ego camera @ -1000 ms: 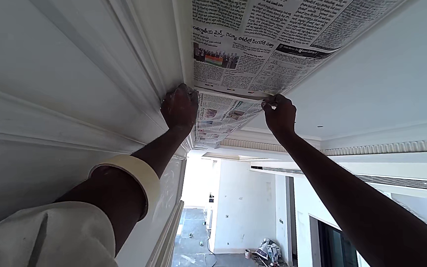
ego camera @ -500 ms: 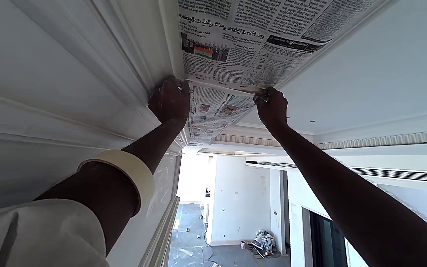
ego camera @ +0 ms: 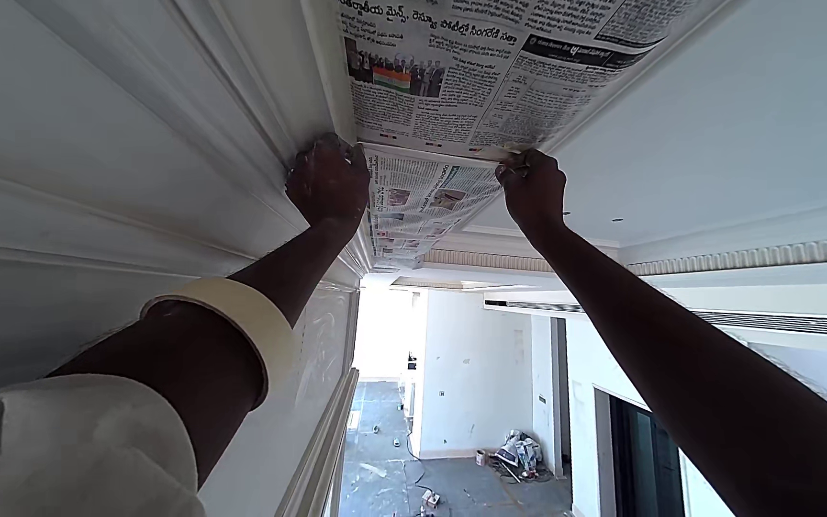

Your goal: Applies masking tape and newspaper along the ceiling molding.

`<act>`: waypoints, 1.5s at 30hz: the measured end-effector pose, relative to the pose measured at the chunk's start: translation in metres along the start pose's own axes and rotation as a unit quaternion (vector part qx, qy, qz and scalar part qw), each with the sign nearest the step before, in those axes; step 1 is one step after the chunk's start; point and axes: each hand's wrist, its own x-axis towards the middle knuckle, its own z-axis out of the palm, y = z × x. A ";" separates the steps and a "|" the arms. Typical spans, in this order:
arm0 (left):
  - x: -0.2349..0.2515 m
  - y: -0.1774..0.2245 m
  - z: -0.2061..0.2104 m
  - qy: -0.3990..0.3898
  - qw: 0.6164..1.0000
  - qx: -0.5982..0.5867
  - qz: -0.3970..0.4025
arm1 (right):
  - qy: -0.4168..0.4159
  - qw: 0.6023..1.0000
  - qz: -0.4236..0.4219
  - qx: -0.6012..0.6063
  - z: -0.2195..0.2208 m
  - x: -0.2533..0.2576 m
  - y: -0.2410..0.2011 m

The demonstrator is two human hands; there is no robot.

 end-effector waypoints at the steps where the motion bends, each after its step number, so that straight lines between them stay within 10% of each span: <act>1: 0.000 0.000 0.000 0.002 1.000 0.000 0.002 | -0.001 1.000 -0.001 -0.001 0.000 0.000 0.000; 45: 0.001 -0.004 0.004 0.004 0.999 0.023 0.028 | -0.014 1.000 0.008 -0.018 0.002 -0.002 -0.005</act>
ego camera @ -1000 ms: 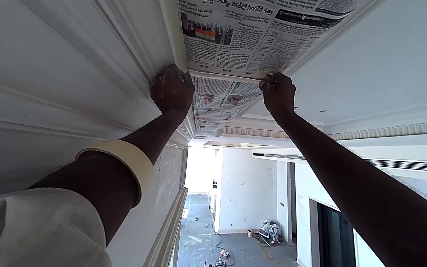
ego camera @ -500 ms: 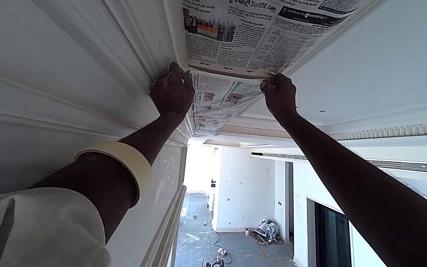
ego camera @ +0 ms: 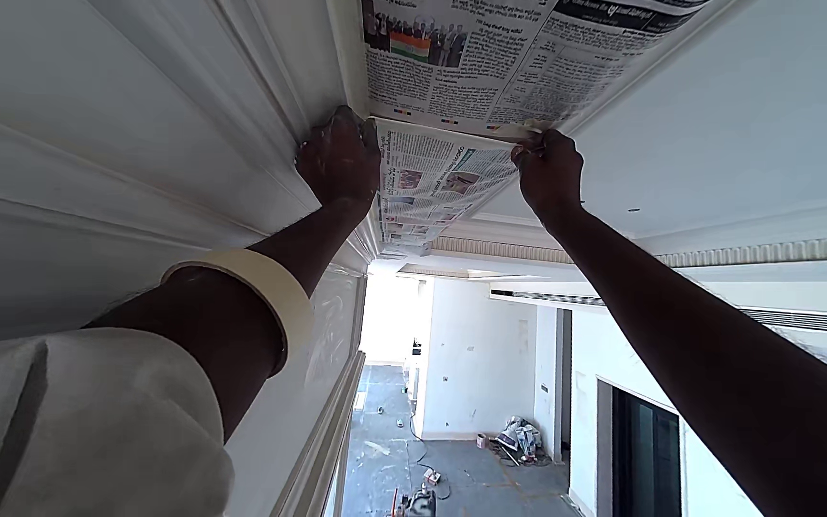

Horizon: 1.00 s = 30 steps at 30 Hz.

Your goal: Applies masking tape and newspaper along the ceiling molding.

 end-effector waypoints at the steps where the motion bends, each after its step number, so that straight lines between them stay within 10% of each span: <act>1: 0.000 0.001 0.000 -0.003 1.000 0.000 -0.009 | 0.002 1.000 0.002 -0.001 0.000 0.000 0.000; 30: 0.007 0.023 0.007 -0.035 0.958 -0.194 -0.208 | 0.116 0.985 0.125 0.010 -0.005 -0.001 -0.009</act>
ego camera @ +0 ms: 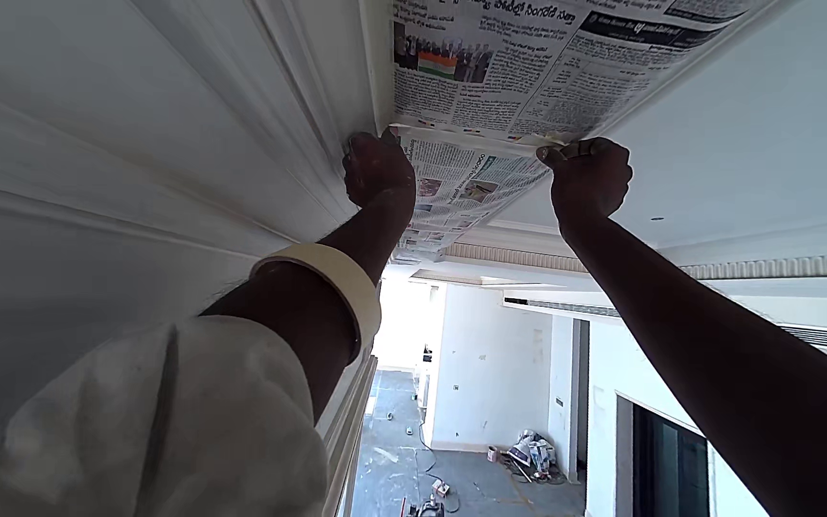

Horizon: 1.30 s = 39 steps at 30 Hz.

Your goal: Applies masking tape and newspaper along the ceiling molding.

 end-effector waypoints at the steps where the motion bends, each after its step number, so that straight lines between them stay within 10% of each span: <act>1: 0.001 0.001 0.002 -0.003 1.000 -0.011 -0.014 | 0.001 1.000 -0.003 -0.005 0.000 0.001 0.000; 17: 0.005 -0.028 0.005 -0.074 0.990 -0.066 0.104 | 0.033 0.999 -0.026 -0.014 -0.004 0.004 0.009; 21: -0.023 -0.028 0.018 -0.134 0.954 -0.233 0.133 | 0.027 0.999 -0.028 -0.024 -0.001 0.000 0.007; 39: -0.060 0.028 0.031 -0.229 0.813 -0.529 -0.084 | -0.006 0.998 -0.039 -0.055 -0.008 0.005 -0.002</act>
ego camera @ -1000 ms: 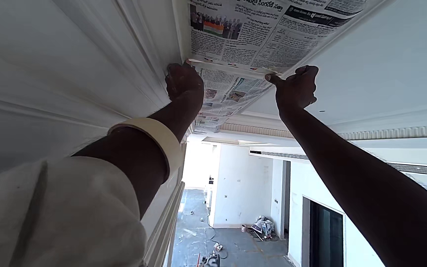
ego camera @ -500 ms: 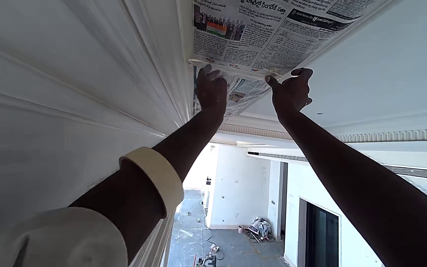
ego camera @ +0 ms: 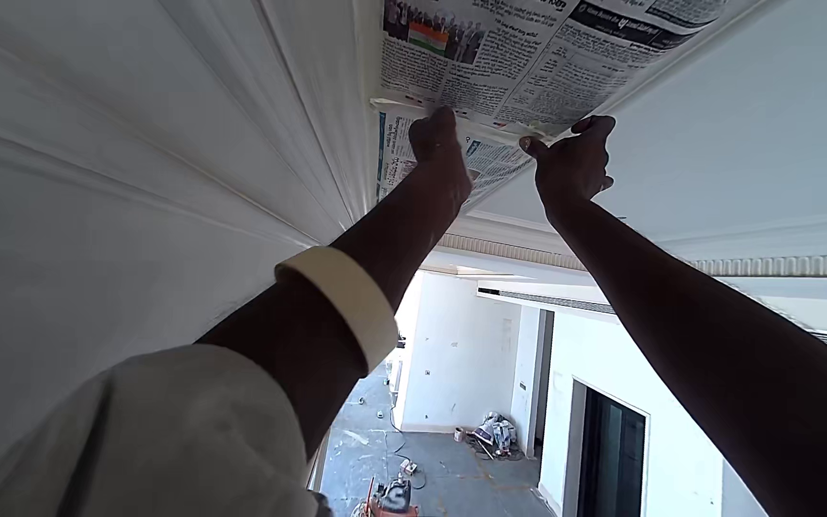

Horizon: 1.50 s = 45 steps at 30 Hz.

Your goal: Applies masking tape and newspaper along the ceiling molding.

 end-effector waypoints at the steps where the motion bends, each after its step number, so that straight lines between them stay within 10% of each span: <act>1: 0.013 -0.009 -0.002 -0.019 0.999 -0.016 0.032 | -0.005 1.000 -0.004 -0.002 -0.002 0.001 0.001; 10: -0.007 0.025 -0.032 0.027 0.986 0.146 0.080 | -0.017 0.999 0.009 0.041 -0.001 0.004 0.000; 33: -0.001 0.003 -0.010 -0.044 0.998 0.052 0.009 | -0.057 0.997 0.046 0.019 -0.014 0.011 0.002; 39: 0.011 0.042 -0.025 -0.019 1.000 0.000 -0.012 | -0.271 0.929 0.143 0.206 -0.011 -0.018 -0.006; 42: 0.006 0.047 -0.026 -0.017 0.999 0.020 -0.019 | -0.434 0.850 0.022 0.298 0.006 -0.032 -0.041; 45: 0.003 0.052 -0.025 -0.016 0.998 0.052 -0.022 | -0.410 0.863 -0.142 0.260 0.027 -0.031 -0.071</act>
